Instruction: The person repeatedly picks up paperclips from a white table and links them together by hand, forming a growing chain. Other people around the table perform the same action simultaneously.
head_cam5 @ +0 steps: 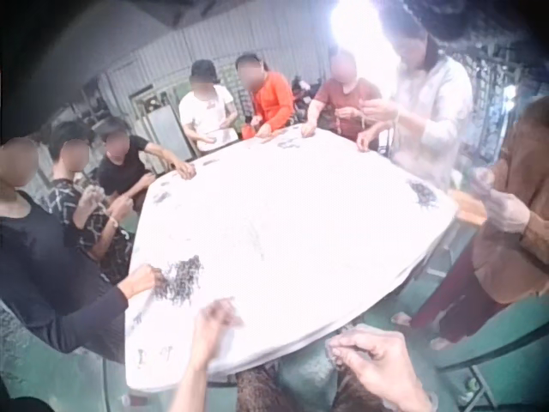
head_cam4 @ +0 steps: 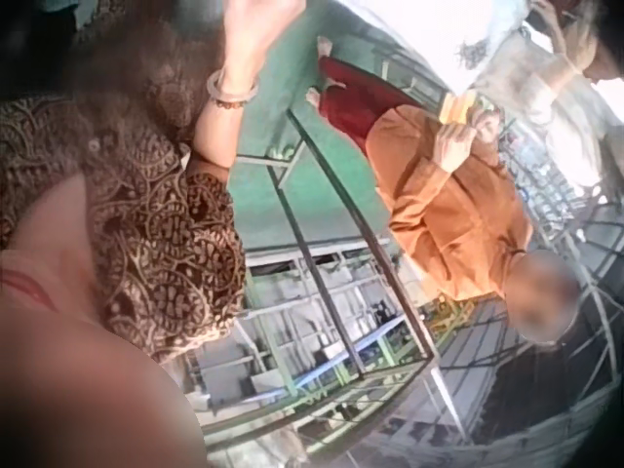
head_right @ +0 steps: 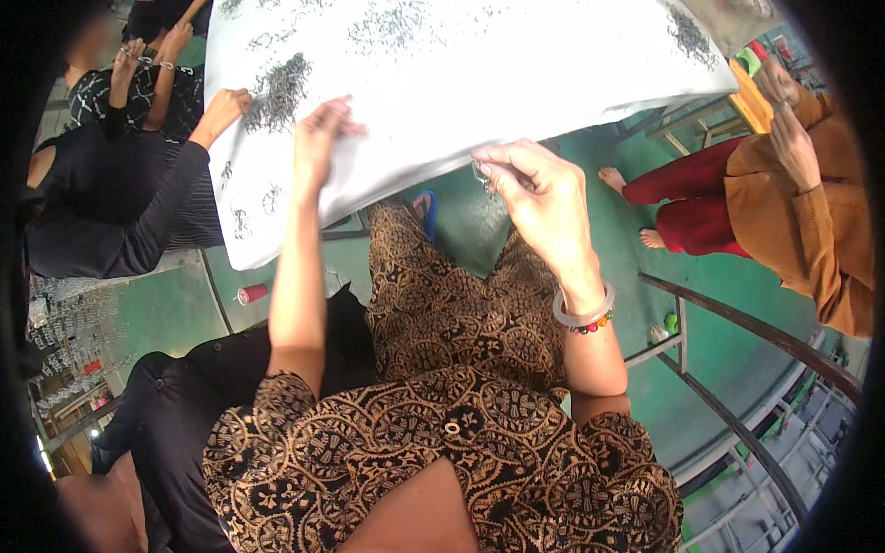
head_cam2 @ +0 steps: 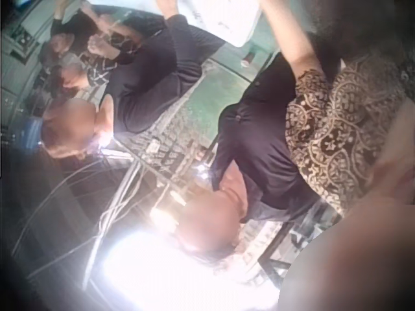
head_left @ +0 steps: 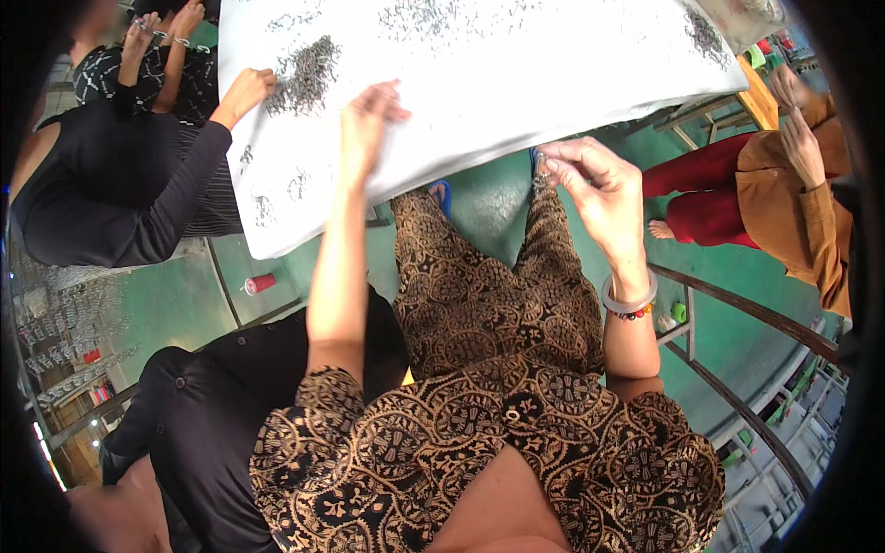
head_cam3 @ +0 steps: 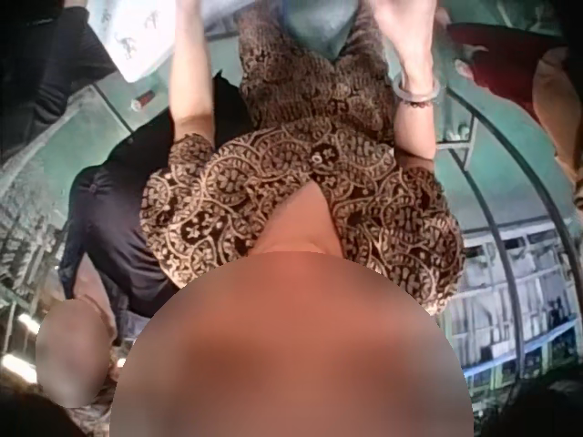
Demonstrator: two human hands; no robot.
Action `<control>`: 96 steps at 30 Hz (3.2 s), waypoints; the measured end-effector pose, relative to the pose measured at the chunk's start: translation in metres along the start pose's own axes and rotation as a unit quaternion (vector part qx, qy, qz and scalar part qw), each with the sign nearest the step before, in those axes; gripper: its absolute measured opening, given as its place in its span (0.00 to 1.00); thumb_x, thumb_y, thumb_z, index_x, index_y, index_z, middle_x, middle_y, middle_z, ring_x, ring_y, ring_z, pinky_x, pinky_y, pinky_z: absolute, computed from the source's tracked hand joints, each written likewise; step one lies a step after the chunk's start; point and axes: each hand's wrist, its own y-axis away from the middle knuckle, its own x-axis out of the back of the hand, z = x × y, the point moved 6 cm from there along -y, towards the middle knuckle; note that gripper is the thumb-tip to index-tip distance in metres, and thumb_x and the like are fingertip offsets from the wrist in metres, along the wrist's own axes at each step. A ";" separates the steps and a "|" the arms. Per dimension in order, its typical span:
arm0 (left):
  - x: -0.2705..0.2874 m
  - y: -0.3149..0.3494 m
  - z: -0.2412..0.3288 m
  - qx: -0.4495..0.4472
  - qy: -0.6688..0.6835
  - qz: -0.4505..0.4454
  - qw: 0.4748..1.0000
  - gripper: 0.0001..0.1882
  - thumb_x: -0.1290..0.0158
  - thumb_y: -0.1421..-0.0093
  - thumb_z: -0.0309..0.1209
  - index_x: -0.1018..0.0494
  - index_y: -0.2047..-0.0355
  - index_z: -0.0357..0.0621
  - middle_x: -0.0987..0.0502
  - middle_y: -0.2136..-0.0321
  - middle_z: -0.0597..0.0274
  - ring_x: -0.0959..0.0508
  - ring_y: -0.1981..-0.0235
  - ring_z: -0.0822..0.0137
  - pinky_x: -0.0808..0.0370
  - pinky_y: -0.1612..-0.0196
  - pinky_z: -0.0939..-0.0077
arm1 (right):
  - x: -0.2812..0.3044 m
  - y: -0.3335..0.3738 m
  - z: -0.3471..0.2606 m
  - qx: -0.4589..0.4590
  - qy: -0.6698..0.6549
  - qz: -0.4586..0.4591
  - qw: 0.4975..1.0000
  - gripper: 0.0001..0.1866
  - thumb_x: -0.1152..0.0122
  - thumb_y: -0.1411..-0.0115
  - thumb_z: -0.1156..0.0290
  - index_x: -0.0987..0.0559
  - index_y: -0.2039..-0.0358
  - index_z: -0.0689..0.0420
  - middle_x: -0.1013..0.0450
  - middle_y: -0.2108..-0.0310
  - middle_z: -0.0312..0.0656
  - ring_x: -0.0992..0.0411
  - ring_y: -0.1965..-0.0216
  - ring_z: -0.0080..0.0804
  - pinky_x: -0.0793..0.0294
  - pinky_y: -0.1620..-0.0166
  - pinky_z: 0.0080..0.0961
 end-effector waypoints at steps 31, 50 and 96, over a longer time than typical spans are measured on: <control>-0.083 0.135 0.082 -0.200 0.081 -0.041 0.975 0.05 0.42 0.44 0.21 0.24 0.66 0.39 0.19 0.66 0.57 0.20 0.61 0.59 0.25 0.55 0.70 | -0.032 -0.152 0.036 0.204 0.247 -0.001 0.947 0.06 0.40 0.45 0.77 0.17 0.70 0.63 0.26 0.71 0.47 0.29 0.63 0.42 0.27 0.58 0.35; -0.089 0.125 0.076 -0.135 0.161 -0.045 0.977 0.09 0.45 0.38 0.28 0.23 0.61 0.37 0.20 0.66 0.57 0.19 0.65 0.65 0.24 0.61 0.74 | -0.003 -0.017 -0.081 0.072 0.098 -0.191 0.974 0.13 0.44 0.44 0.84 0.23 0.57 0.62 0.32 0.73 0.40 0.34 0.75 0.27 0.33 0.67 0.23; -0.070 0.136 0.144 -0.295 0.069 -0.025 0.953 0.06 0.44 0.41 0.24 0.26 0.64 0.37 0.26 0.62 0.58 0.26 0.59 0.60 0.28 0.57 0.69 | 0.006 0.014 -0.039 0.053 -0.082 0.060 0.993 0.05 0.40 0.43 0.88 0.21 0.67 0.68 0.24 0.69 0.39 0.27 0.71 0.20 0.27 0.66 0.14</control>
